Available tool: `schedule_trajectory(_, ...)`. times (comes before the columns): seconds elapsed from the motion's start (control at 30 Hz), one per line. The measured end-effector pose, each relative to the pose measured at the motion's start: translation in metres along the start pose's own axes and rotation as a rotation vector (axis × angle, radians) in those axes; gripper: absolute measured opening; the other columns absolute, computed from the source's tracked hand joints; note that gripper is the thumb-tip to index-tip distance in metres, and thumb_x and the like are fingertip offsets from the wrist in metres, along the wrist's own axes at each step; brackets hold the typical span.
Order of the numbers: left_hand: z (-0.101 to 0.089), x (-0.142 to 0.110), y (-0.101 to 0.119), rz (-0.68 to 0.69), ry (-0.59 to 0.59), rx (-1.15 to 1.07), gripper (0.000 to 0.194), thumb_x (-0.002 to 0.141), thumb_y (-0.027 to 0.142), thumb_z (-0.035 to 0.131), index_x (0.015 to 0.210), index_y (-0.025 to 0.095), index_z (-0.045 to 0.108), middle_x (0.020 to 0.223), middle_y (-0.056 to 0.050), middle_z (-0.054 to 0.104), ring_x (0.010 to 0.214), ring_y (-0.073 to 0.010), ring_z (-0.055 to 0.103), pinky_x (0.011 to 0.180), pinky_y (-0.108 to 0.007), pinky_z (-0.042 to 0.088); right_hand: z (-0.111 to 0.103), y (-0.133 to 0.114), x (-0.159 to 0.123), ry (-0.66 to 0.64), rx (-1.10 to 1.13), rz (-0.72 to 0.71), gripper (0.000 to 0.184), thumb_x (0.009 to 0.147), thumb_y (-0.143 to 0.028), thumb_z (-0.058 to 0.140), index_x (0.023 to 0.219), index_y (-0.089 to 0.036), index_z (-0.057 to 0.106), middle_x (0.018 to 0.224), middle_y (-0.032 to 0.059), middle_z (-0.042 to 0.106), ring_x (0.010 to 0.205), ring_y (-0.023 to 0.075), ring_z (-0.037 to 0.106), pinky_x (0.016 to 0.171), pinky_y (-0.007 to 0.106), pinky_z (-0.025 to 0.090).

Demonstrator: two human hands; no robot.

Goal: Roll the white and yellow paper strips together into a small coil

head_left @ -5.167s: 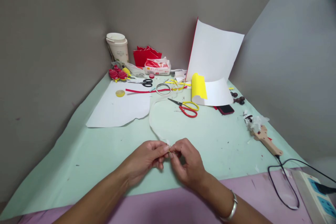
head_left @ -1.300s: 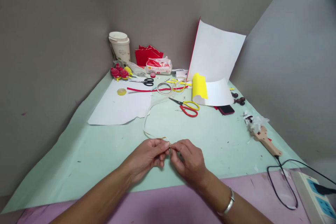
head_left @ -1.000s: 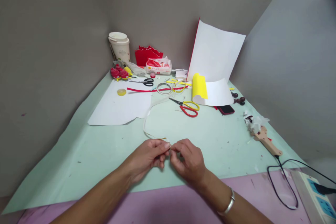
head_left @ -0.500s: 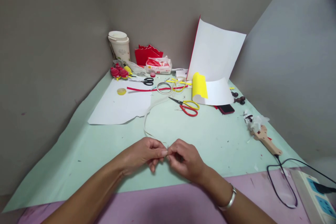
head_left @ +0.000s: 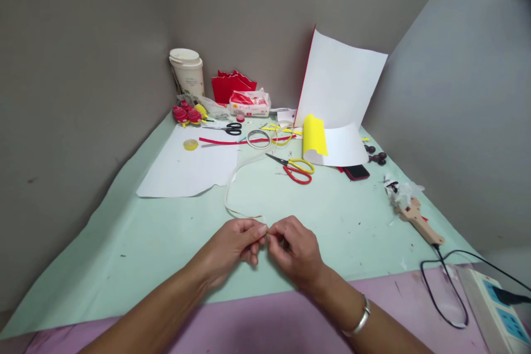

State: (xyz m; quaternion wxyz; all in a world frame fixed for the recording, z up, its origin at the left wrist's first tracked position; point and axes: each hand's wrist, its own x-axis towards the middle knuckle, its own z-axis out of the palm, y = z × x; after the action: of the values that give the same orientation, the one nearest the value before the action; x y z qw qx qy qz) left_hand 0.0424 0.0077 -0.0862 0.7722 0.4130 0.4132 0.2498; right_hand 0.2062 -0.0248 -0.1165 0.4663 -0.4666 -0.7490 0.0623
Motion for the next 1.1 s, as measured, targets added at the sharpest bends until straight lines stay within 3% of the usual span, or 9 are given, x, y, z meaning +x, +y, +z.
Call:
schedule_trajectory(0.1, 0.000, 0.001, -0.002, -0.002, 0.009, -0.006, 0.034, 0.078, 0.046, 0.067, 0.072, 0.013, 0.062, 0.059, 0.003, 0.051, 0.050, -0.0075, 0.044, 0.052, -0.022, 0.042, 0.000, 0.000, 0.000, -0.006, -0.027, -0.016, 0.011, 0.082, -0.010, 0.053, 0.079, -0.019, 0.058, 0.068, 0.0003, 0.058, 0.060, 0.0108, 0.053, 0.053, 0.020, 0.043)
schedule_trajectory(0.27, -0.008, -0.001, 0.006, -0.032, -0.076, 0.052, 0.033, 0.074, 0.045, 0.071, 0.072, 0.013, 0.065, 0.058, 0.002, 0.054, 0.051, -0.0084, 0.045, 0.051, -0.022, 0.042, -0.002, 0.001, 0.004, -0.085, 0.081, 0.008, 0.012, 0.079, -0.010, 0.051, 0.075, -0.019, 0.058, 0.065, -0.0012, 0.055, 0.055, 0.0095, 0.050, 0.051, 0.019, 0.041)
schedule_trajectory(0.5, -0.018, -0.002, 0.013, -0.095, -0.146, 0.199, 0.034, 0.072, 0.045, 0.072, 0.069, 0.012, 0.064, 0.053, 0.003, 0.052, 0.045, -0.0083, 0.046, 0.047, -0.022, 0.040, -0.008, 0.001, 0.009, -0.307, 0.344, 0.200, 0.008, 0.077, -0.012, 0.056, 0.078, -0.018, 0.062, 0.067, -0.0029, 0.054, 0.052, 0.0065, 0.049, 0.048, 0.016, 0.042)
schedule_trajectory(0.63, -0.011, -0.001, 0.010, -0.055, -0.054, 0.119, 0.033, 0.072, 0.045, 0.072, 0.066, 0.014, 0.062, 0.052, 0.004, 0.050, 0.045, -0.0075, 0.043, 0.046, -0.021, 0.038, -0.007, 0.001, 0.008, -0.177, 0.291, 0.184, 0.005, 0.079, -0.014, 0.057, 0.077, -0.018, 0.061, 0.070, -0.0010, 0.055, 0.055, 0.0078, 0.051, 0.049, 0.018, 0.043)
schedule_trajectory(0.8, 0.000, 0.000, 0.004, -0.012, 0.013, 0.003, 0.035, 0.070, 0.046, 0.074, 0.065, 0.014, 0.060, 0.054, 0.004, 0.050, 0.047, -0.0075, 0.043, 0.049, -0.022, 0.040, -0.002, -0.001, 0.002, -0.012, 0.011, -0.009, 0.010, 0.084, -0.012, 0.053, 0.079, -0.019, 0.059, 0.068, 0.0001, 0.058, 0.060, 0.0110, 0.055, 0.053, 0.020, 0.045)
schedule_trajectory(0.93, 0.003, 0.001, -0.002, 0.002, 0.070, -0.037, 0.037, 0.073, 0.049, 0.071, 0.069, 0.014, 0.060, 0.057, 0.004, 0.050, 0.048, -0.0078, 0.043, 0.049, -0.022, 0.040, -0.002, -0.003, 0.000, 0.021, -0.142, -0.103, 0.011, 0.086, -0.010, 0.054, 0.086, -0.019, 0.059, 0.071, 0.0020, 0.063, 0.066, 0.0128, 0.059, 0.059, 0.023, 0.046)
schedule_trajectory(1.1, 0.007, 0.000, -0.005, 0.035, 0.107, -0.058, 0.036, 0.076, 0.048, 0.069, 0.071, 0.013, 0.059, 0.057, 0.004, 0.048, 0.050, -0.0079, 0.042, 0.049, -0.021, 0.038, -0.003, -0.004, 0.001, 0.010, -0.183, -0.135, 0.013, 0.087, -0.009, 0.054, 0.095, -0.019, 0.060, 0.075, 0.0039, 0.066, 0.068, 0.0138, 0.061, 0.060, 0.024, 0.047)
